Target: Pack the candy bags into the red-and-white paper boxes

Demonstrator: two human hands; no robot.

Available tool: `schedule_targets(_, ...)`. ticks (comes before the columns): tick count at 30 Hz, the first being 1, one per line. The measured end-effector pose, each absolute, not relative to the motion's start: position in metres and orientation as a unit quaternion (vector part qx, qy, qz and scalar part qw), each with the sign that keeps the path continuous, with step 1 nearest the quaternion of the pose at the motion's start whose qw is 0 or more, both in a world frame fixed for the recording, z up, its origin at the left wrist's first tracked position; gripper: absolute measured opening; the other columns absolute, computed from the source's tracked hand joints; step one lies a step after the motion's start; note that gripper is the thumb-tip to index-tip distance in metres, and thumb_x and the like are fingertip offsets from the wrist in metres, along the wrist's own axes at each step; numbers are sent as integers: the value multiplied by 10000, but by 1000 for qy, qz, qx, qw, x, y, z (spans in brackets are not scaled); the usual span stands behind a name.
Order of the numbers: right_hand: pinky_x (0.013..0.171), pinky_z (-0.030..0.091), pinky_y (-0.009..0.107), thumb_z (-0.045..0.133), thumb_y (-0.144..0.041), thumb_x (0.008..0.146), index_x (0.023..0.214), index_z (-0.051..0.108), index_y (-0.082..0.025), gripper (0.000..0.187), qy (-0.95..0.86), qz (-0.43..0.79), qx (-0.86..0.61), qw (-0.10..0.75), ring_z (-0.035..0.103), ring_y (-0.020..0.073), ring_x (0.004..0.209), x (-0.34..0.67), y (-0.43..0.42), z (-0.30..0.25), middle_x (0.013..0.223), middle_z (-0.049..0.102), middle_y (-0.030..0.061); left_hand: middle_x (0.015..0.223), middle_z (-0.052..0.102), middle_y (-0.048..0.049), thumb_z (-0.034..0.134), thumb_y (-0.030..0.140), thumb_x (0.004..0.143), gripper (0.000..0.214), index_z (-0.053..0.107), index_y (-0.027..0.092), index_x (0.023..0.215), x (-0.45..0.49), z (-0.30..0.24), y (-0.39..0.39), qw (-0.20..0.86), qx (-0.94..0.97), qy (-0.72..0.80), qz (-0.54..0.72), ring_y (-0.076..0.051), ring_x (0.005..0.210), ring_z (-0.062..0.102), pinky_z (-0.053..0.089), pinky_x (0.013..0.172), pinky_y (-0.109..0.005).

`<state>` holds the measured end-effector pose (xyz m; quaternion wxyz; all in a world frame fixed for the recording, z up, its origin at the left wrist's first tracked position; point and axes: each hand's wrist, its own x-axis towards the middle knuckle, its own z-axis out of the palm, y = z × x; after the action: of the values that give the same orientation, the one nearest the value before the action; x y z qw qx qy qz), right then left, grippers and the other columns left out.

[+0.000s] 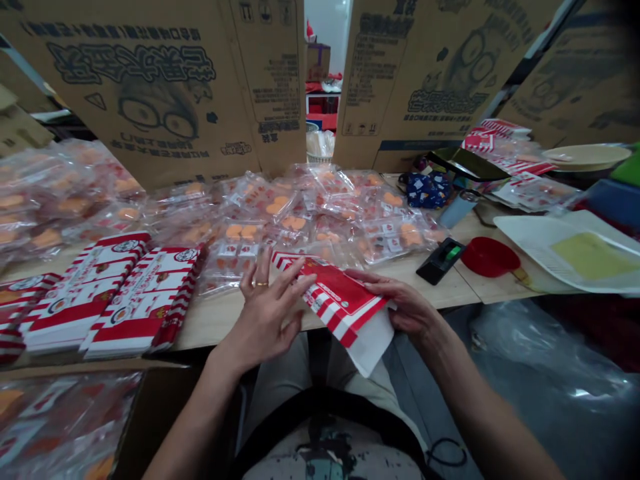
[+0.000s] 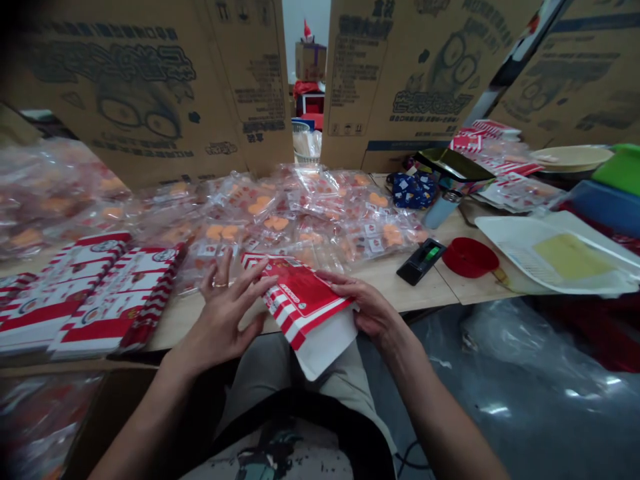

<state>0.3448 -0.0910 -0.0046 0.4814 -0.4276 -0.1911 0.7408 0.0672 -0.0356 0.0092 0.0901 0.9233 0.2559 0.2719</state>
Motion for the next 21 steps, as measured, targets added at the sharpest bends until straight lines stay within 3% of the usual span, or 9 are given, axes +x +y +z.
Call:
schedule_targets(3,714,581,362,687,-377,766,1180,728,-127,485,-241,772,-414,419,735,276,865,351,-92,6,1036,765,156,1144,747,-85,551,209,906,267,685,238,1135,66,7,-37,97,895,283,330,-307,1182,652,415,1058,-492)
schedule_targets(5,576,532,350,617,-569,791,1141,744,-110,592,-300,754,-419,408,693,262,687,357,-89,8,874,751,159,911,759,-56,508,260,947,187,682,205,988,67,-2,-29,185,833,351,387,-230,873,718,522,833,-358)
schedule_targets(7,595,515,334,619,-611,778,1199,721,-139,641,-357,676,-448,463,675,241,706,357,-82,2,915,745,145,854,746,-50,504,342,961,224,665,190,994,69,-14,-21,276,748,439,413,-213,766,691,531,708,-311)
schedule_targets(9,698,522,324,669,-540,765,1322,645,-204,651,-393,594,-478,514,686,238,875,347,-73,-11,1074,736,115,869,745,-61,519,410,949,284,658,175,1031,74,-26,-16,344,690,504,390,-230,778,683,541,700,-322)
schedule_targets(11,689,505,296,706,-458,736,1404,553,-250,716,-409,563,-501,514,678,228,916,327,-63,-30,1085,735,76,894,748,-79,536,446,930,324,654,163,1034,80,-39,-16,403,661,530,347,-248,793,687,553,713,-344)
schedule_targets(16,428,310,208,647,-267,641,1317,496,-217,694,-316,559,-561,522,553,150,535,273,-50,-77,797,711,-17,1166,722,-153,607,499,872,551,556,133,1280,77,-60,-25,480,620,526,329,-303,990,705,578,848,-420)
schedule_targets(18,470,400,238,626,-245,653,1272,517,-212,629,-320,547,-561,533,605,176,589,261,-50,-87,865,733,0,1295,672,-142,590,469,877,610,484,165,1395,67,-64,-25,469,622,535,329,-301,1116,676,559,938,-432)
schedule_targets(21,760,542,359,580,-241,788,1277,555,-271,491,-437,454,-561,537,692,254,905,250,-56,-89,1100,741,21,1320,667,-114,460,497,941,558,489,216,1421,52,-68,-19,469,617,550,311,-296,1171,666,565,946,-430)
